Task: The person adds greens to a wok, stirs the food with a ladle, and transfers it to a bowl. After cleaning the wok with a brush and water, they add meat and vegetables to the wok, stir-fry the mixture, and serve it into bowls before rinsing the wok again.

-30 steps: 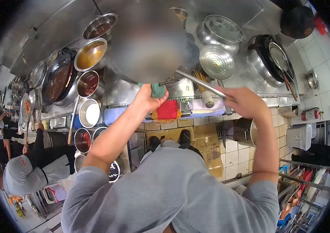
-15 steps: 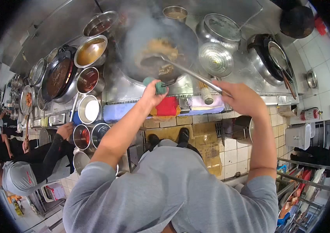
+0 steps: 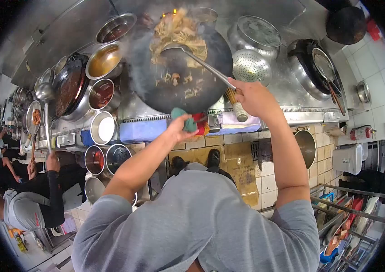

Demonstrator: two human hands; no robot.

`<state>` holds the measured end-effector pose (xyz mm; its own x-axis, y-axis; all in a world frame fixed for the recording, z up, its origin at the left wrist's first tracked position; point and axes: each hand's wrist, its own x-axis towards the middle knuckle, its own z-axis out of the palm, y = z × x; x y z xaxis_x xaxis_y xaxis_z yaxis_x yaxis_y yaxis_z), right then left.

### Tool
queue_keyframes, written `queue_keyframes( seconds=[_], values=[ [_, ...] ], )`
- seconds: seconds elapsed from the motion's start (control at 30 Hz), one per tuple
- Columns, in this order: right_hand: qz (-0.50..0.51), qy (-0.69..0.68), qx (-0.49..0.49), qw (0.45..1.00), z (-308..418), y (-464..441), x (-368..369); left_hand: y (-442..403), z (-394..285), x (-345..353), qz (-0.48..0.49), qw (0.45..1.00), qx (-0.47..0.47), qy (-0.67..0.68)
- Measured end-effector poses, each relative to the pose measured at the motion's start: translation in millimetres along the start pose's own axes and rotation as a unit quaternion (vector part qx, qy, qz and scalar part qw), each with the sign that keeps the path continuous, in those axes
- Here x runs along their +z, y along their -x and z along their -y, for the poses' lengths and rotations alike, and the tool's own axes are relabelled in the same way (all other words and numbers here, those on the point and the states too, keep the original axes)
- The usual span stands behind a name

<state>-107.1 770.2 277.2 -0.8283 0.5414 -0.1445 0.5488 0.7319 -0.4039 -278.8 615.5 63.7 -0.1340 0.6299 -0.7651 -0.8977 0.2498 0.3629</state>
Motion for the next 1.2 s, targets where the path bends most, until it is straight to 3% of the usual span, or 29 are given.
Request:
queue_keyframes(
  seconds=[0.1,0.17,0.23,0.37,0.5,0.53,0.6,0.67,0.7,0.73,0.77,0.8,0.83,0.9,0.97,1.03,1.17,1.2],
  values=[
    [-0.041,-0.010,-0.021,0.999,-3.1,19.8,-8.0,8.2,-0.9,9.1,0.011,0.999,0.014,0.048],
    [-0.052,-0.042,-0.042,0.997,-6.5,45.5,-15.6,18.5,-33.1,40.3,-0.007,0.991,0.085,0.100],
    [0.036,0.007,0.041,0.998,8.1,73.6,-43.9,-8.4,-67.3,44.2,0.011,0.990,0.097,0.099],
    [0.075,0.000,0.095,0.993,-4.2,101.5,-50.4,-38.3,-96.0,38.9,0.002,0.991,0.114,0.066],
    [-0.011,-0.055,0.092,0.994,-68.8,58.5,36.6,-38.6,-98.6,18.7,0.053,0.994,0.069,0.069],
    [-0.025,-0.112,0.105,0.988,-79.7,45.4,55.2,-20.9,-95.5,16.7,0.086,0.991,-0.006,0.099],
    [-0.056,-0.188,0.124,0.973,-77.4,18.7,79.1,4.5,-72.3,1.0,0.202,0.978,-0.039,0.035],
    [-0.144,-0.166,0.103,0.970,-64.8,-13.7,123.5,12.9,-29.6,-19.7,0.167,0.978,0.032,-0.121],
    [-0.214,-0.123,0.073,0.966,-61.8,-28.4,149.4,18.7,-6.8,-30.8,0.123,0.981,0.048,-0.141],
    [-0.213,-0.125,0.074,0.966,-48.5,-34.0,152.2,24.4,14.2,-41.5,0.080,0.981,0.066,-0.161],
    [-0.110,-0.297,0.126,0.940,-32.9,-39.9,147.4,26.9,32.8,-56.1,0.063,0.986,0.076,-0.135],
    [-0.002,-0.455,0.170,0.874,-22.5,-43.8,138.0,32.1,46.8,-69.9,0.047,0.989,0.087,-0.109],
    [-0.002,-0.457,0.166,0.874,-20.5,-41.6,120.6,42.1,56.3,-79.1,0.003,0.989,0.095,-0.114],
    [0.027,-0.586,0.184,0.789,-29.5,-30.6,88.3,62.5,65.3,-93.9,-0.011,0.986,0.115,-0.117],
    [0.020,-0.577,0.170,0.799,-37.7,-48.6,89.5,78.0,76.4,-110.6,-0.040,0.988,0.141,-0.041],
    [-0.067,-0.468,0.152,0.868,-39.5,-91.8,104.0,85.5,78.3,-121.4,-0.051,0.991,0.126,0.000],
    [0.053,-0.584,0.159,0.794,-20.9,-152.3,118.2,86.3,64.7,-116.8,-0.061,0.991,0.067,0.102],
    [0.090,-0.570,0.139,0.805,-16.8,-152.8,121.1,86.5,58.3,-108.4,-0.039,0.991,0.073,0.103]
  ],
)
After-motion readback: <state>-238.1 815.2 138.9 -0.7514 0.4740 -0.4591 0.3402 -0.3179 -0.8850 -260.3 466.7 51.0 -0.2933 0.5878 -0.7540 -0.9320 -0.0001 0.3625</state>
